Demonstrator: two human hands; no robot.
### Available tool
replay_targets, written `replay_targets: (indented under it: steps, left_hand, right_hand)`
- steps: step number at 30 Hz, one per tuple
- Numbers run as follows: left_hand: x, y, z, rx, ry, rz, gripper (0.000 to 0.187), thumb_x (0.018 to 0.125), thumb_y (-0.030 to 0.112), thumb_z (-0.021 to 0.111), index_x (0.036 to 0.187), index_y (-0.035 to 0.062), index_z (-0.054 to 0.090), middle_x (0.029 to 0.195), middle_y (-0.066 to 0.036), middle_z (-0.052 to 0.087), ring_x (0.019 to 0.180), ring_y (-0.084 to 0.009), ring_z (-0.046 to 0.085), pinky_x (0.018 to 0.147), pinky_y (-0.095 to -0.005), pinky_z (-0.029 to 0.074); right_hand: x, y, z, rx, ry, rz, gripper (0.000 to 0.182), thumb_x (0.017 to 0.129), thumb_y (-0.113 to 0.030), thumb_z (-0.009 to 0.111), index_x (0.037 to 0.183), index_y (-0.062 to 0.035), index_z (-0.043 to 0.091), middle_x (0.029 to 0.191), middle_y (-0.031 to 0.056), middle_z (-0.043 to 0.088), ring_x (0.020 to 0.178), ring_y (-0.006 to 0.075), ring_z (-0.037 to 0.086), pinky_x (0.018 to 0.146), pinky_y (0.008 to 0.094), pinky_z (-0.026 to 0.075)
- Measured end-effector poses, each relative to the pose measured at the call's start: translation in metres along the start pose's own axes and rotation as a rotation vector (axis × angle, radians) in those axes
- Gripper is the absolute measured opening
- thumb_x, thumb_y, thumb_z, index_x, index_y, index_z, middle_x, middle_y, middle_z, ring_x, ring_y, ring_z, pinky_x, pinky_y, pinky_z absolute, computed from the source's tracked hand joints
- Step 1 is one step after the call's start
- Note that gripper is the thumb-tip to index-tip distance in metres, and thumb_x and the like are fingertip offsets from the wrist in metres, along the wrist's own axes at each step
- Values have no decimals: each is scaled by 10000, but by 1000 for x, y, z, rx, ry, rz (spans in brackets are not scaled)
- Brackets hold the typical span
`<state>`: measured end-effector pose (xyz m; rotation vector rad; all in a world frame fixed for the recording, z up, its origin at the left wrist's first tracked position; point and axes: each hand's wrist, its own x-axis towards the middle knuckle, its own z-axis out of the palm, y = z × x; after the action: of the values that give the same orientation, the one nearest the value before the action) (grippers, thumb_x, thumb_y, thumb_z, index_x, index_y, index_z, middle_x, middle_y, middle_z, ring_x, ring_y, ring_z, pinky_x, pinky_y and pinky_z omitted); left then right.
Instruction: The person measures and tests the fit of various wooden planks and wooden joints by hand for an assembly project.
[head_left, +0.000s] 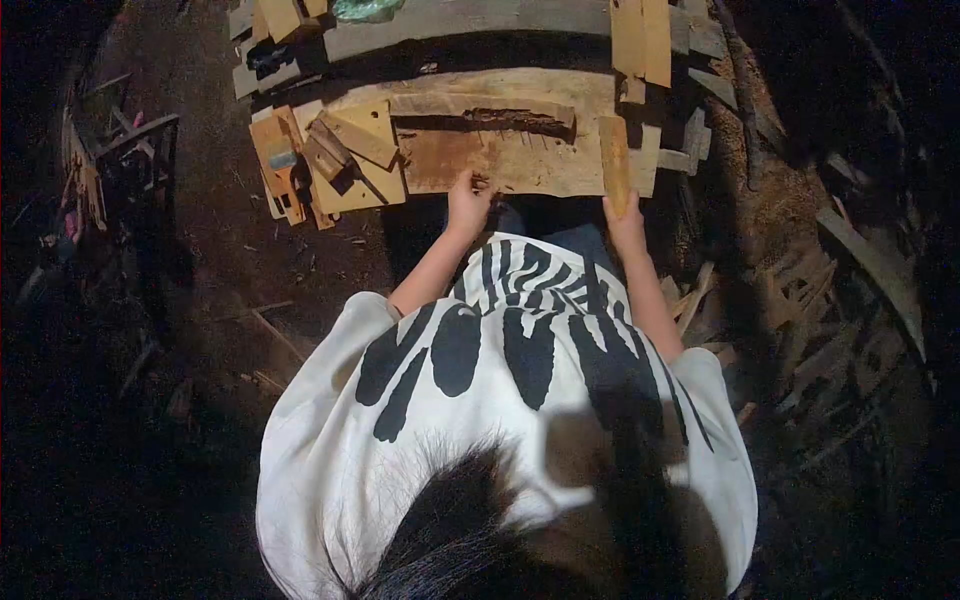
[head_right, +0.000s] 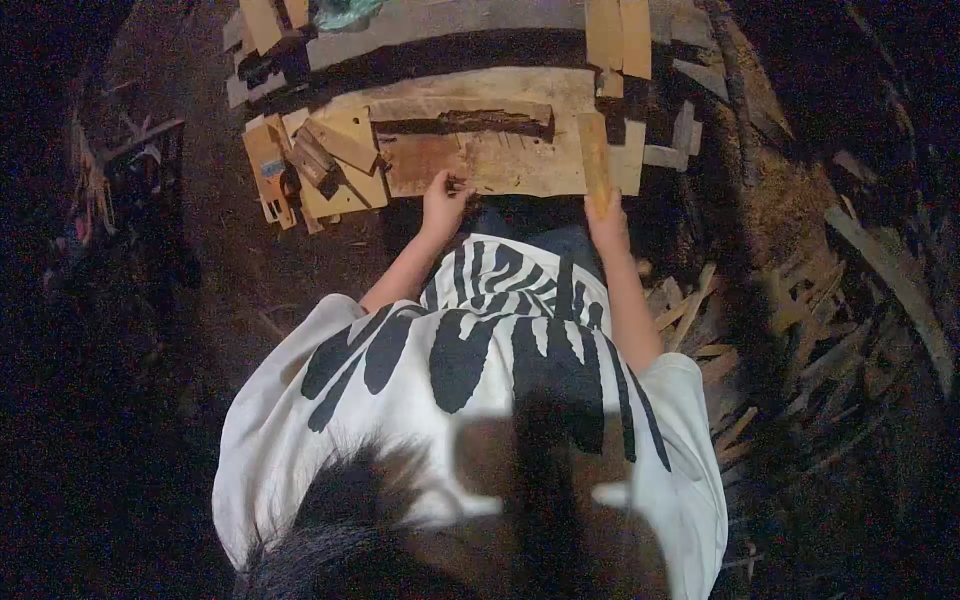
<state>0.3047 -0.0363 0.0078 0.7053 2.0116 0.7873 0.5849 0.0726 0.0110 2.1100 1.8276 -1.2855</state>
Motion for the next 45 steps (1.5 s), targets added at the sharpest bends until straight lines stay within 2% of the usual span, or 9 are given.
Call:
replay_targets:
  steps: [3,5,11,18,21,23,30,33,45]
  left_hand:
    - [1,-11,4,-365,16,-205,205,788,27,690,943,1,559,810,-75,637,734,-147,612,633,-277,492]
    - [0,-14,2,-179,87,-78,179,752,46,709,888,-21,613,760,-118,664,691,-172,644,600,-290,498]
    - [-9,-4,-16,63,70,-106,160,726,106,740,840,-1,704,747,-121,687,688,-179,655,648,-292,500]
    - [-12,-11,-14,24,74,-108,191,736,150,732,839,-8,699,760,-128,689,684,-211,663,656,-300,504]
    - [-8,3,-11,76,79,-23,195,715,199,752,819,39,714,773,-117,678,719,-227,644,670,-332,478]
    - [-2,25,-11,440,114,330,175,683,246,768,786,112,726,802,-81,656,820,-224,594,724,-362,410]
    - [46,76,13,369,243,664,166,667,255,772,798,166,720,884,5,653,935,-237,525,817,-391,363]
    - [72,76,32,181,192,713,159,672,223,772,810,165,719,892,-2,661,954,-253,521,840,-389,403]
    - [87,70,57,394,295,618,170,653,232,787,816,228,737,1111,-39,554,1117,-284,413,887,-393,391]
  right_hand:
    - [1,5,2,46,10,-48,498,860,-380,596,1217,-78,425,1002,294,615,977,471,570,790,504,472]
    - [-1,1,-1,42,14,-55,497,858,-375,600,1210,-71,426,1002,295,614,979,470,569,789,504,472]
    - [2,5,0,38,-11,-57,538,853,-361,626,1230,-48,403,1046,296,600,1012,458,569,808,468,473]
    - [0,5,1,111,29,-128,475,851,-344,620,1168,-36,445,1013,281,613,987,450,579,786,486,471]
    - [-2,2,0,88,56,-120,470,847,-340,624,1168,-45,449,1016,279,615,988,442,585,789,482,473]
    - [-2,1,-1,83,51,-112,477,844,-345,626,1178,-54,447,1018,279,615,990,442,584,790,480,474]
    - [1,0,0,87,14,-41,487,842,-346,637,1186,-54,452,1034,255,618,1001,415,595,812,447,475]
    - [4,5,3,78,30,-51,479,843,-347,636,1172,-52,451,1018,255,622,985,419,600,799,450,480]
    - [6,9,6,75,7,-31,471,844,-356,626,1177,-82,437,1003,274,620,969,435,597,780,471,482]
